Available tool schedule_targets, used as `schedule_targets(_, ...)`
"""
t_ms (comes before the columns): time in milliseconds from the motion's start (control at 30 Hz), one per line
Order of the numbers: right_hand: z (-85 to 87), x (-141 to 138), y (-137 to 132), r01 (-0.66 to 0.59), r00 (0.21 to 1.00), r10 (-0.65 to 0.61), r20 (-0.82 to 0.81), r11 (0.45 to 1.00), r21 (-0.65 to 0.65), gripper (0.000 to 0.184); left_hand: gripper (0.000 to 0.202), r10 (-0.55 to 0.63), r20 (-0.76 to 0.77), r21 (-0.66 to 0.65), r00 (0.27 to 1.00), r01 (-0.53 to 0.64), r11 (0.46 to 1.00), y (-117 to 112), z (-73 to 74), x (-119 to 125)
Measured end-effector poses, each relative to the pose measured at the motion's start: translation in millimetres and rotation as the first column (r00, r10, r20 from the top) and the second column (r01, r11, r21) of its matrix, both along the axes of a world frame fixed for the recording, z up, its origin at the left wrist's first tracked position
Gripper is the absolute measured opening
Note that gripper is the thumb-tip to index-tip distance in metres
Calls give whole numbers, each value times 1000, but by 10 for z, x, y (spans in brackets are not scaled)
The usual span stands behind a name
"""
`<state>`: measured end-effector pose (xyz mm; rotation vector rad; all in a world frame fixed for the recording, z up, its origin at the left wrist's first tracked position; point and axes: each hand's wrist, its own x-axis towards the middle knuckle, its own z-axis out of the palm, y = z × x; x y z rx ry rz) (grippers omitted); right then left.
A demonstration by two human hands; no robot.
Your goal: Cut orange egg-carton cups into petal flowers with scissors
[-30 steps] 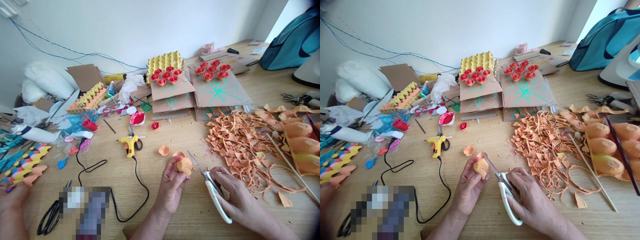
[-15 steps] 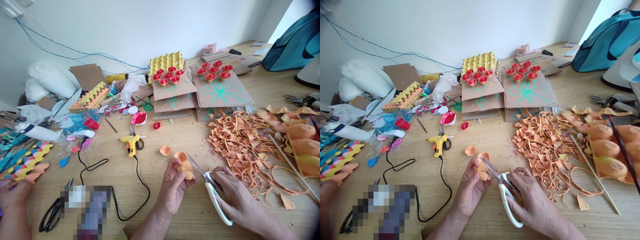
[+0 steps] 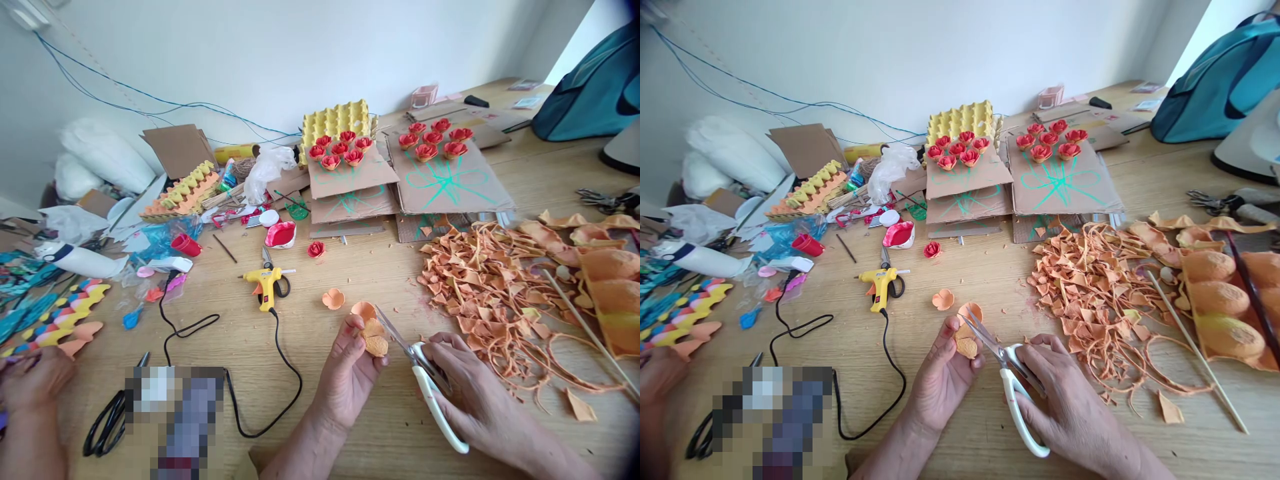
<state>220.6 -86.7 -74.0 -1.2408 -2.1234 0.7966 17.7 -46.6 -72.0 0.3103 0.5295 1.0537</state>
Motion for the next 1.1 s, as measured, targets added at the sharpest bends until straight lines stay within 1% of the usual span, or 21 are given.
schedule_targets(67, 2, -1, 1, -3, 1000, 3, 9, 1000, 21, 9, 24, -5, -8, 0, 1000, 5, 1000, 1, -16, -6)
schedule_targets(233, 39, -8, 12, -2, 1000, 0, 26, 997, 81, 13, 32, -13, -34, 24, 999, 14, 1000, 7, -27, -21)
schedule_targets(400, 43, 3, 16, -41, 996, 38, 76, 998, 43, 11, 50, -30, -116, 79, 993, 39, 996, 22, 33, -20)
schedule_targets(533, 44, 3, 21, -78, 989, 72, 130, 996, 40, 13, 49, -3, -224, 104, 975, 27, 994, 36, 85, -9)
schedule_targets(667, 81, -2, 36, -92, 982, 83, 171, 995, 45, 13, 53, 11, -292, 127, 956, 27, 992, 62, 116, -32)
schedule_targets(800, 114, 15, 53, -84, 978, 70, 197, 995, 59, 13, 58, -15, -383, 192, 924, 95, 977, 104, 146, -100)
schedule_targets(900, 116, 42, 63, -79, 977, 64, 205, 995, 63, 13, 62, -56, -451, 231, 891, 177, 957, 142, 169, -159)
schedule_targets(1000, 110, 64, 66, -85, 974, 70, 216, 995, 57, 14, 64, -93, -498, 251, 862, 246, 936, 171, 184, -203)
schedule_targets(1100, 111, 75, 69, -101, 972, 87, 218, 993, 52, 14, 64, -109, -520, 256, 847, 276, 926, 182, 188, -228)
